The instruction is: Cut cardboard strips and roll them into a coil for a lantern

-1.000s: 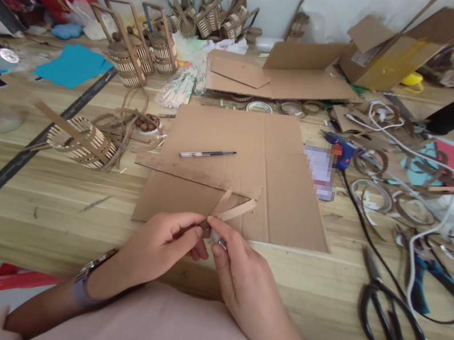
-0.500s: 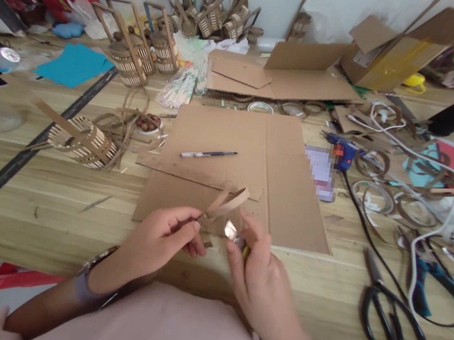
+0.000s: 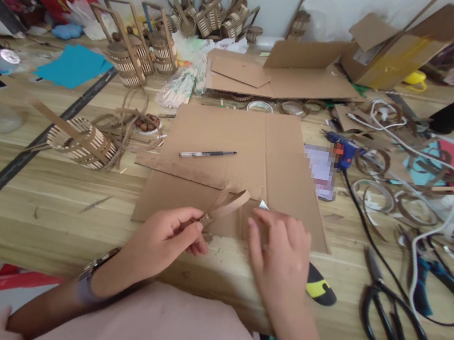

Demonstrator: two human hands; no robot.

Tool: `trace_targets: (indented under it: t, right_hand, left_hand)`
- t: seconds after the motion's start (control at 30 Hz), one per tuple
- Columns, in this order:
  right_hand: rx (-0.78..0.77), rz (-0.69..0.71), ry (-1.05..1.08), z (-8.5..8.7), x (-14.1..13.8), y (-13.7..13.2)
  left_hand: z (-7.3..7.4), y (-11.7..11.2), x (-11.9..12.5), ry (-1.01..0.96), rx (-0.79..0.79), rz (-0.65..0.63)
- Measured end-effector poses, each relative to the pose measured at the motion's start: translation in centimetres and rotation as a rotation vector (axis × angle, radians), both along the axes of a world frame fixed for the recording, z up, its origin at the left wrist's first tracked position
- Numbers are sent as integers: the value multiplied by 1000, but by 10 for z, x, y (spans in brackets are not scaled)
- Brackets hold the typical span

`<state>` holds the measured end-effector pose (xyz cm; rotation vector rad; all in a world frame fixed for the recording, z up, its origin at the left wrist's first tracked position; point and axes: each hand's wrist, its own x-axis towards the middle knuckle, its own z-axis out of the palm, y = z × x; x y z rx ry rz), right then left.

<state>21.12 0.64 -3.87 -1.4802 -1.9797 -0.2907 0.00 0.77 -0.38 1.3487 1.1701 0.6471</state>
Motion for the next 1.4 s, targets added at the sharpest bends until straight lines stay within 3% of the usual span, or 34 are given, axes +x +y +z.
trace_targets:
  t: [0.17,0.5,0.7,1.0,1.2,1.3,1.4]
  right_hand:
    - [50,164,58,22,-31,-10]
    - [-1,234,138,21,-40,-8]
    - [3,262,144,20,-42,-9]
    - [34,261,179,23,-47,-9]
    - [-127,138,365,16,-43,-14]
    - [-234,63,584,15,-40,-14]
    - [-469,132,886,16,-42,-10]
  left_hand:
    - [3,-2,2,134,157,-23]
    - [9,-9,2,343,430,-85]
    - [9,-4,-1,223,368,-99]
    - [9,-7,5,264,432,-43]
    - [9,-6,3,190,348,0]
    - [7,-6,1,70,220,40]
    - [6,-5,1,-6,148,52]
